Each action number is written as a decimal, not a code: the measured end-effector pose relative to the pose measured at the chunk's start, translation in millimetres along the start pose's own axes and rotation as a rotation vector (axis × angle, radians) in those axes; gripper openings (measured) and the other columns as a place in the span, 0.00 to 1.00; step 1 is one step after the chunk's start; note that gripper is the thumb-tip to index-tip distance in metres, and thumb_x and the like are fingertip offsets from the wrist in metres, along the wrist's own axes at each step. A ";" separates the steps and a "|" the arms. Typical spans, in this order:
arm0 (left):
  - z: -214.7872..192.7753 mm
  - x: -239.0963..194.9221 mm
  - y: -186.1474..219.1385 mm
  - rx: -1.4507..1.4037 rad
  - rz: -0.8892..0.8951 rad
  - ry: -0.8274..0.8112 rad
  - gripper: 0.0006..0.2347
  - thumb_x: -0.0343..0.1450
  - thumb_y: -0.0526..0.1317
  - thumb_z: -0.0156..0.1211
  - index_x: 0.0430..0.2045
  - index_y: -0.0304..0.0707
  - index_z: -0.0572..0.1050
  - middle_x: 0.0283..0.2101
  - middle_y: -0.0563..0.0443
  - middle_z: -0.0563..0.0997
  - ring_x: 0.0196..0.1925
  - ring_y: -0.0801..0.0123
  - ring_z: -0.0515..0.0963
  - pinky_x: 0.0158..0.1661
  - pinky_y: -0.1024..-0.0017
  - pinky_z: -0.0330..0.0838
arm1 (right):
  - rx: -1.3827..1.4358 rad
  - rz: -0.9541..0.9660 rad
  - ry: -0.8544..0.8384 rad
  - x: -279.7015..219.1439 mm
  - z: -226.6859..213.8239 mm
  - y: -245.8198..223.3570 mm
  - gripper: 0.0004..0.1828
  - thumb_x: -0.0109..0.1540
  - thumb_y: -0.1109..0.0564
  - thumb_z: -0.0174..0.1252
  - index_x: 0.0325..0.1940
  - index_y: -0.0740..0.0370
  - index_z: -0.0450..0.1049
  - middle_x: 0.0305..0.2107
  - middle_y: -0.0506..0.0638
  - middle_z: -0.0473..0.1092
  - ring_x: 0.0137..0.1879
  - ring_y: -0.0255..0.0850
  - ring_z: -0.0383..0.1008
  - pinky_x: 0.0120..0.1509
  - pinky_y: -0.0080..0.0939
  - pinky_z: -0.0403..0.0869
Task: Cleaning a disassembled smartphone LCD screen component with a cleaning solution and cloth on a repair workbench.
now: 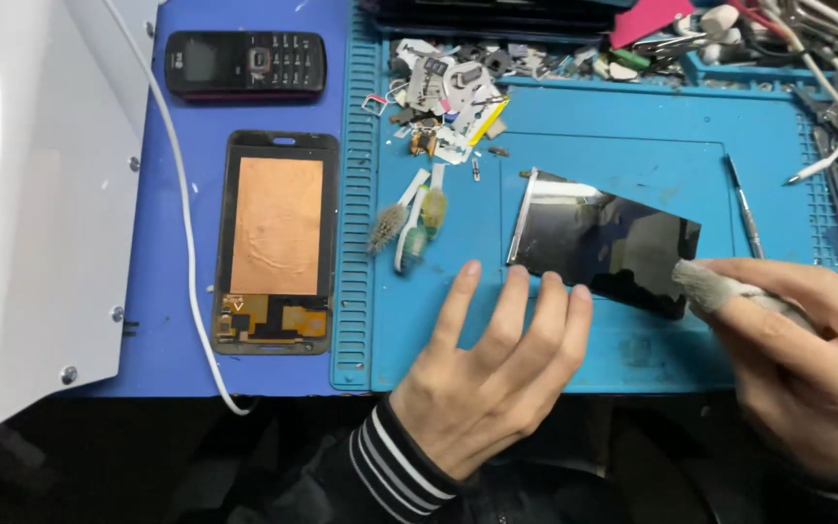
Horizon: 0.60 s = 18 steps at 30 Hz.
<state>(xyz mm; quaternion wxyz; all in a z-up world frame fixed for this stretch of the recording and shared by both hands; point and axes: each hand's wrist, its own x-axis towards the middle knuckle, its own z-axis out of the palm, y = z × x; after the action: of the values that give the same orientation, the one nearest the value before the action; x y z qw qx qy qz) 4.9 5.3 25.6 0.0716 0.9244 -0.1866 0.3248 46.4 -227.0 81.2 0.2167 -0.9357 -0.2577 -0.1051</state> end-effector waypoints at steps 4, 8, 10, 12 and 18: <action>-3.0 1.4 1.1 -0.028 -0.098 -0.001 0.19 0.73 0.41 0.71 0.59 0.53 0.74 0.60 0.53 0.72 0.63 0.58 0.72 0.67 0.49 0.66 | -0.014 -0.081 -0.058 34.6 1.2 -26.6 0.19 0.53 0.81 0.58 0.46 0.73 0.80 0.52 0.68 0.75 0.46 0.52 0.78 0.48 0.45 0.78; -2.1 -1.1 0.6 -0.036 -0.147 -0.030 0.13 0.74 0.40 0.63 0.53 0.48 0.77 0.59 0.46 0.75 0.63 0.56 0.72 0.68 0.45 0.62 | -0.209 -0.331 -0.148 57.8 13.2 -28.8 0.21 0.53 0.72 0.62 0.49 0.62 0.83 0.52 0.58 0.77 0.33 0.43 0.77 0.31 0.39 0.74; -1.8 -1.1 1.2 -0.073 -0.173 -0.036 0.12 0.74 0.40 0.62 0.52 0.47 0.77 0.59 0.44 0.76 0.63 0.55 0.73 0.68 0.43 0.62 | -0.277 -0.396 -0.169 62.2 16.7 -25.0 0.20 0.54 0.70 0.63 0.49 0.59 0.83 0.53 0.56 0.77 0.30 0.42 0.75 0.29 0.39 0.72; -0.2 -1.4 0.8 -0.091 -0.181 0.010 0.10 0.76 0.38 0.62 0.50 0.43 0.79 0.58 0.45 0.79 0.62 0.58 0.75 0.69 0.46 0.63 | -0.217 -0.429 -0.214 64.7 19.5 -22.2 0.18 0.52 0.68 0.62 0.46 0.64 0.82 0.51 0.62 0.76 0.32 0.47 0.76 0.31 0.42 0.73; 1.8 -5.7 -2.6 -0.035 -0.140 0.025 0.10 0.77 0.40 0.61 0.50 0.44 0.84 0.57 0.55 0.80 0.59 0.66 0.79 0.69 0.53 0.68 | -0.364 -0.396 -0.313 66.5 15.2 -21.3 0.22 0.49 0.70 0.62 0.47 0.63 0.82 0.51 0.63 0.77 0.34 0.48 0.80 0.34 0.45 0.79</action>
<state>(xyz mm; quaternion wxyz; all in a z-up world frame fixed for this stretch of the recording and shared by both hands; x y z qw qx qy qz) 2.8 8.9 20.6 0.1127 0.9297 -0.1264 0.3269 92.7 -174.5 95.7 -0.0213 -0.8956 -0.4420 -0.0443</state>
